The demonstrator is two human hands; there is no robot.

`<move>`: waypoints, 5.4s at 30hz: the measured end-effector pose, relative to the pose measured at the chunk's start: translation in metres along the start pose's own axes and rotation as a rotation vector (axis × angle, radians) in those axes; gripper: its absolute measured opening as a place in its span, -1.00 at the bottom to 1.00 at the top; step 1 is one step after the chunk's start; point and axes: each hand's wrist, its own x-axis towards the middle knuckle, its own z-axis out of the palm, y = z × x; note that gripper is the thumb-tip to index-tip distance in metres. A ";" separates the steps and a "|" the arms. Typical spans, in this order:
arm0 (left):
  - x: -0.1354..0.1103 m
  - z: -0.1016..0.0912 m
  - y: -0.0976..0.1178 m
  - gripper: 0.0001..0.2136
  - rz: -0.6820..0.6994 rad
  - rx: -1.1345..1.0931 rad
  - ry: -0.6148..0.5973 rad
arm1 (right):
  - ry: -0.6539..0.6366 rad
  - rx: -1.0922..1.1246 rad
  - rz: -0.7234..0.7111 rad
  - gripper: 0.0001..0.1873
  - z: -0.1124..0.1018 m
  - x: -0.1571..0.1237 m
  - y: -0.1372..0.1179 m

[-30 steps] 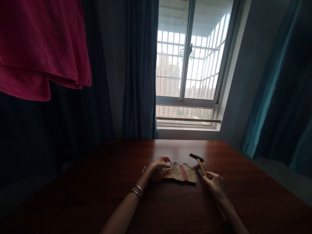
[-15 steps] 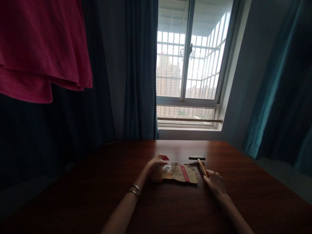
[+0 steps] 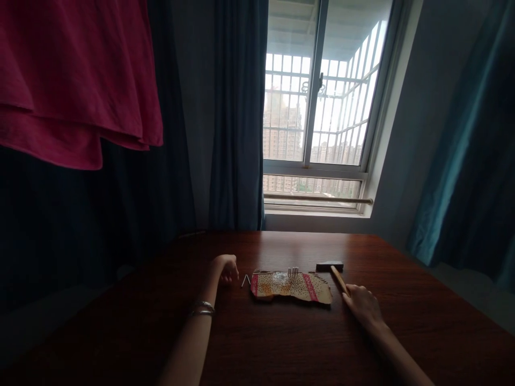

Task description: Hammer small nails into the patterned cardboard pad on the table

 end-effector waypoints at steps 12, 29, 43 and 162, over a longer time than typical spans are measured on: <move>0.013 0.020 0.032 -0.82 -0.212 0.049 -0.117 | 0.050 -0.095 -0.020 -0.70 -0.011 -0.013 -0.013; -0.005 0.003 0.031 -0.76 -0.063 -0.059 -0.033 | 0.230 0.046 -0.076 -0.71 -0.046 -0.022 -0.046; -0.017 0.045 0.122 -0.86 0.369 -0.198 -0.476 | 0.437 0.279 -0.622 -0.76 -0.041 -0.016 -0.146; 0.060 0.132 0.138 -0.78 0.813 -0.353 0.361 | 0.094 0.911 -0.275 -0.81 0.027 0.058 -0.109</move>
